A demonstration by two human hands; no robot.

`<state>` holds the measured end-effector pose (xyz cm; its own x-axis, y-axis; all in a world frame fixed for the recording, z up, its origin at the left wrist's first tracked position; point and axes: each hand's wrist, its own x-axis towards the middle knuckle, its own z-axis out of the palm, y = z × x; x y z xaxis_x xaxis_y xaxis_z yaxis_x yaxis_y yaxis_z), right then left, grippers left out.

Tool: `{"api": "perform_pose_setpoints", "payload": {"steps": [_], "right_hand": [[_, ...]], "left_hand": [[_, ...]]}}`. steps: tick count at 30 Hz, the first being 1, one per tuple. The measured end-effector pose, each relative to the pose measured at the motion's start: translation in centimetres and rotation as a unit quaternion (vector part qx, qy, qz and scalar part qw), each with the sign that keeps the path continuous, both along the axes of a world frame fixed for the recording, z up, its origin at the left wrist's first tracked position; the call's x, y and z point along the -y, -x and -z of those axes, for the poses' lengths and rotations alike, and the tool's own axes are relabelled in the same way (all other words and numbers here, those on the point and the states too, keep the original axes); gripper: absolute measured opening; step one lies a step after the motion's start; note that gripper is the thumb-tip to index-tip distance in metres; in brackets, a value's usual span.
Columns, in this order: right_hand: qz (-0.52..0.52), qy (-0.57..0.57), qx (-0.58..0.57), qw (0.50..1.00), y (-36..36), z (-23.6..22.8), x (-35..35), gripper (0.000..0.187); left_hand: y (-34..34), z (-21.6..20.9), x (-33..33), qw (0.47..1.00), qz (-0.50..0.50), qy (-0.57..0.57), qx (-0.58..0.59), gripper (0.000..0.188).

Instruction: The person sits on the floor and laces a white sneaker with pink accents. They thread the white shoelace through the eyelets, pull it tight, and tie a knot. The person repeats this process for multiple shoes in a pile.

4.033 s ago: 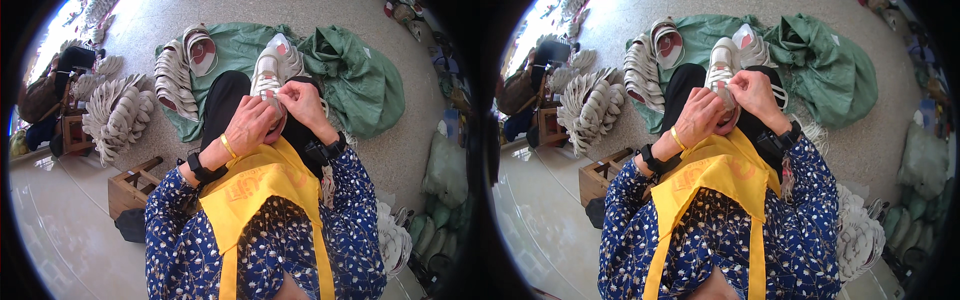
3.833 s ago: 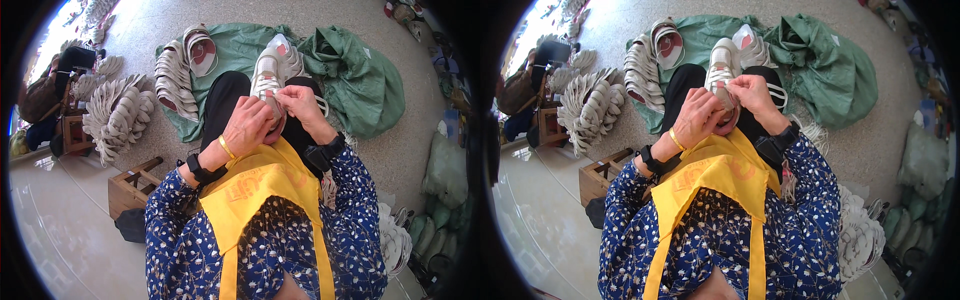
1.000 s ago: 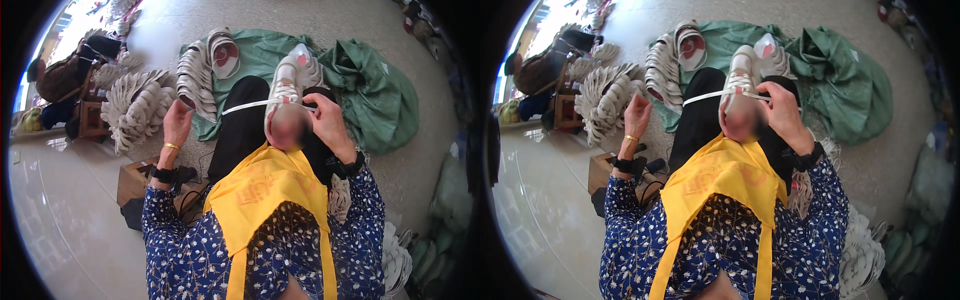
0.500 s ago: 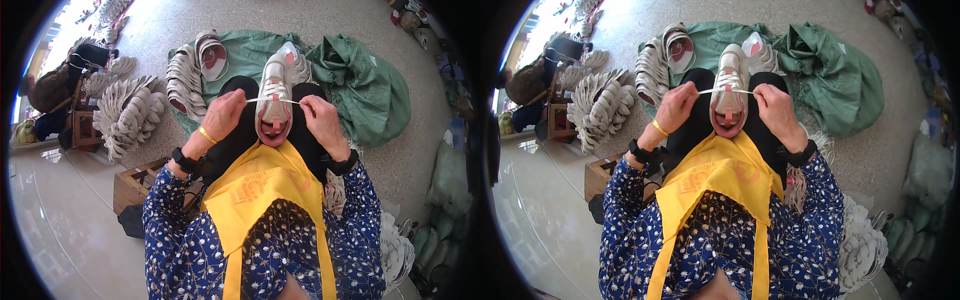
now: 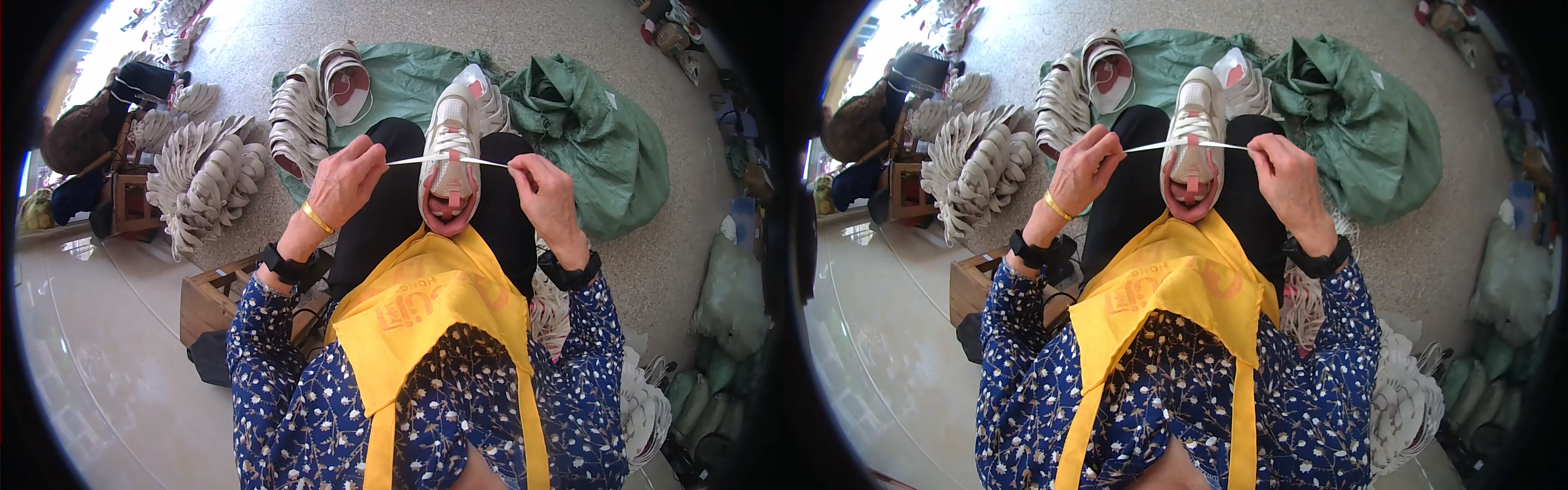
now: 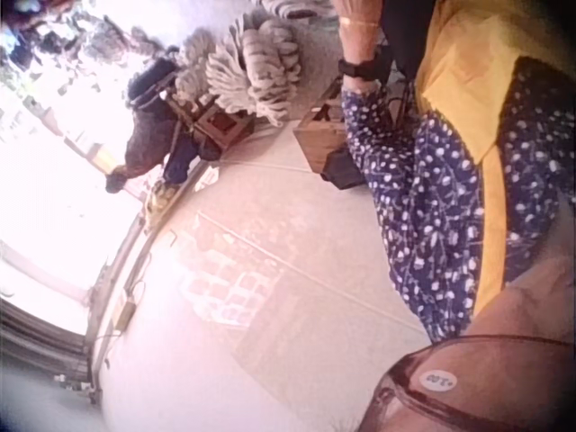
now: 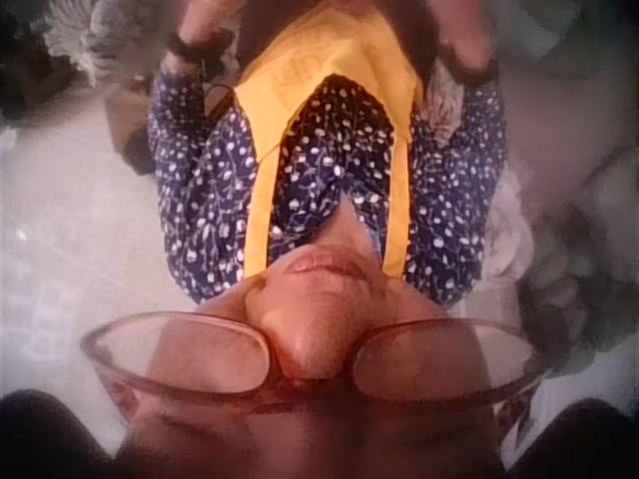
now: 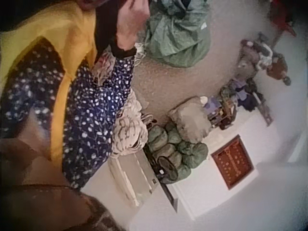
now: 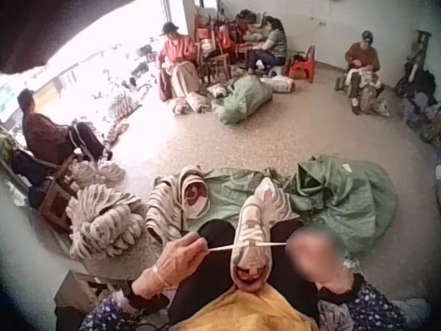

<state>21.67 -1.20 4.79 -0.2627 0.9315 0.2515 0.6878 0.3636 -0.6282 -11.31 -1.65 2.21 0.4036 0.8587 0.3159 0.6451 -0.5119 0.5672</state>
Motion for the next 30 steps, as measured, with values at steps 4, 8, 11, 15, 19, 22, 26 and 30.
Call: {"api": "perform_pose_setpoints", "payload": {"steps": [4,8,11,15,19,22,26,30], "right_hand": [[0.03,-0.002,0.02,0.999,-1.5,-1.0,0.6,0.006],[0.065,-0.01,0.038,0.997,-4.6,-1.2,1.0,0.007],[0.11,0.027,0.038,0.993,-8.4,1.4,1.5,0.006],[0.179,0.096,-0.031,0.979,-13.4,6.3,1.8,0.006],[0.187,0.104,-0.002,0.977,-15.9,8.0,1.5,0.007],[0.196,0.072,-0.001,0.978,-18.0,10.1,1.4,0.005],[0.219,0.086,0.005,0.972,-20.5,11.0,1.6,0.007],[0.257,0.09,-0.012,0.962,-23.8,12.2,1.6,0.009]], "left_hand": [[0.7,-0.3,0.6,1.0,0.029,0.002,0.011,0.012],[2.4,0.7,1.8,0.999,-0.026,-0.012,-0.026,0.014],[4.4,2.5,2.4,0.996,-0.07,-0.003,-0.061,0.016],[7.3,4.5,2.6,0.99,-0.117,0.019,-0.072,0.009],[11.3,6.2,4.1,0.98,-0.183,0.021,-0.068,0.009],[14.4,7.5,4.7,0.968,-0.238,0.042,-0.075,0.008],[17.2,7.1,5.4,0.956,-0.267,0.066,-0.1,0.007],[19.0,6.9,5.2,0.952,-0.283,0.052,-0.104,0.008]]}}
